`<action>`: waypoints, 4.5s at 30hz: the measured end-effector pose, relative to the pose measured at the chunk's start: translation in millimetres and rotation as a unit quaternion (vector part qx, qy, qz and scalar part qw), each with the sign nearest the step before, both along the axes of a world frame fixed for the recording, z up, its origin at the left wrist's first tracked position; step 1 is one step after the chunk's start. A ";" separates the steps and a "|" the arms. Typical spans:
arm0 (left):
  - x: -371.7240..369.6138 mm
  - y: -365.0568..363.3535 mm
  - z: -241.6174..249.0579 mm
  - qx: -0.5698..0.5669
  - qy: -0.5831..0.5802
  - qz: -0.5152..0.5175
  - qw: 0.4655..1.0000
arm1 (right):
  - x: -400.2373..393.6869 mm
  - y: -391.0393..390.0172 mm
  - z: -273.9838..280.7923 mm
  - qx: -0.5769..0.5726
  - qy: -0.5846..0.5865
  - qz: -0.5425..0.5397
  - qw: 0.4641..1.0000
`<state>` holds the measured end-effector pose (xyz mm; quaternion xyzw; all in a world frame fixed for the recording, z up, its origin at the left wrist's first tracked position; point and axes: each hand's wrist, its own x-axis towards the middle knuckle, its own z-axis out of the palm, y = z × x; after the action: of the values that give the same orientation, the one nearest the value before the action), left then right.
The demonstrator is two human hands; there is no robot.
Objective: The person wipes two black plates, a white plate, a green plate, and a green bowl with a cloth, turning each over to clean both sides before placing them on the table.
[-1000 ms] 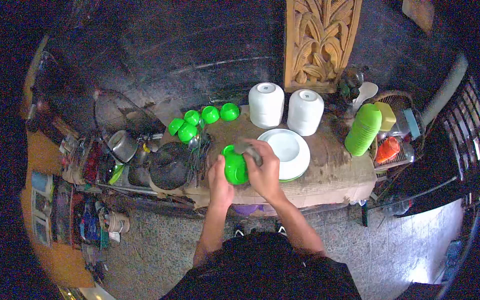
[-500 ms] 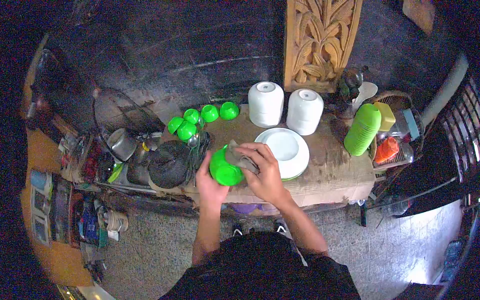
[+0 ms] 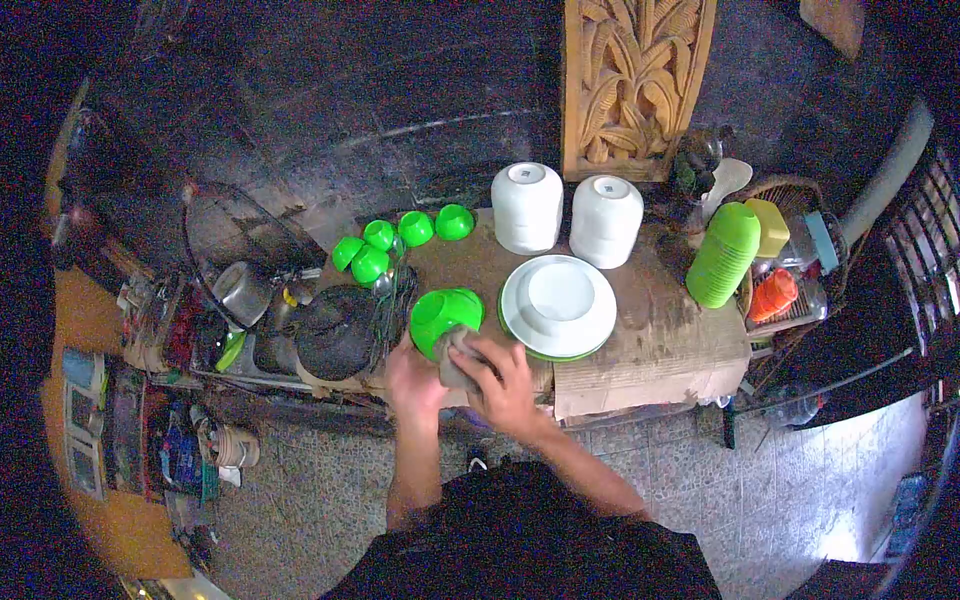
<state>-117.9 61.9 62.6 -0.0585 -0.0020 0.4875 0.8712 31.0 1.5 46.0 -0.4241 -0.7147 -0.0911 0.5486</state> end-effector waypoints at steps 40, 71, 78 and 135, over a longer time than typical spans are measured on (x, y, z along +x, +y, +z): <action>28.3 7.0 12.0 0.392 0.472 0.311 0.726 | 34.3 23.4 49.0 -0.510 0.668 0.290 0.458; 0.7 24.2 -10.5 0.208 0.701 0.120 0.672 | 45.8 7.9 11.5 -0.180 -0.086 -0.024 0.980; 2.9 77.7 -43.6 0.393 0.828 0.296 0.269 | 66.8 -6.0 11.0 -0.237 0.030 -0.057 0.969; -36.8 103.9 34.0 0.394 0.537 0.199 0.719 | 35.6 29.4 15.3 -0.396 0.578 0.080 0.709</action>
<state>-154.7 165.7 96.6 0.5637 0.2628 0.5543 0.5531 66.5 30.9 61.3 -0.5138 -0.2590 0.5077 0.6413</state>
